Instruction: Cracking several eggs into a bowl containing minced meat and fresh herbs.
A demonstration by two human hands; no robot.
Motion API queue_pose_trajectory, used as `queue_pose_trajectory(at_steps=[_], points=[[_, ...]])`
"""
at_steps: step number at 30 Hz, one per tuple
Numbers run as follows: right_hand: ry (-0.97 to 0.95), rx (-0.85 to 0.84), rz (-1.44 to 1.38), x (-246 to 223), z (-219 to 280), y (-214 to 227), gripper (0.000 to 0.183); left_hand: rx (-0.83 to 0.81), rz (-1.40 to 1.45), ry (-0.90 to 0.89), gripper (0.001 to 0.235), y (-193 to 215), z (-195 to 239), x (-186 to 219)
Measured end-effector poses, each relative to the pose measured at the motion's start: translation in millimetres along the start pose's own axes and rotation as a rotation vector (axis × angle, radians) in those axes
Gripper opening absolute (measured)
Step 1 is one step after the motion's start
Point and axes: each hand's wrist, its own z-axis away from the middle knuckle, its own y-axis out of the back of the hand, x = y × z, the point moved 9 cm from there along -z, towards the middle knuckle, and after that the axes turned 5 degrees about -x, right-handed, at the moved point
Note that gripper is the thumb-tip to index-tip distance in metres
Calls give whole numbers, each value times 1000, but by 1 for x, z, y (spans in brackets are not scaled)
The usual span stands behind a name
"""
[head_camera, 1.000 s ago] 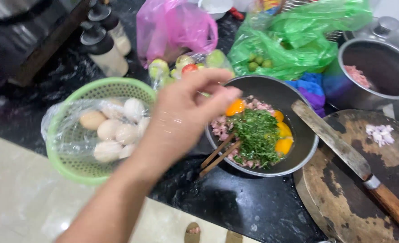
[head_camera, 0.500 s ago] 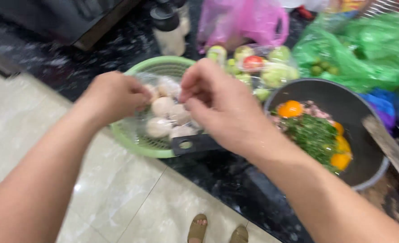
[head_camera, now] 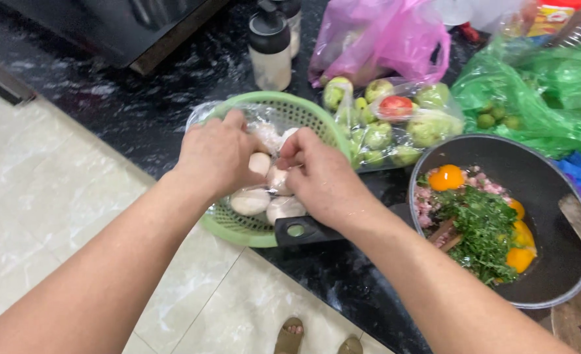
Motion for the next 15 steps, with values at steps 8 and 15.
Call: queue_pose_trajectory(at_steps=[8, 15], points=[[-172, -22, -79, -5, 16, 15, 24, -108, 52, 85, 53, -11, -7, -2], [-8, 145, -171, -32, 67, 97, 24, -50, 566, 179, 63, 24, 5, -37]])
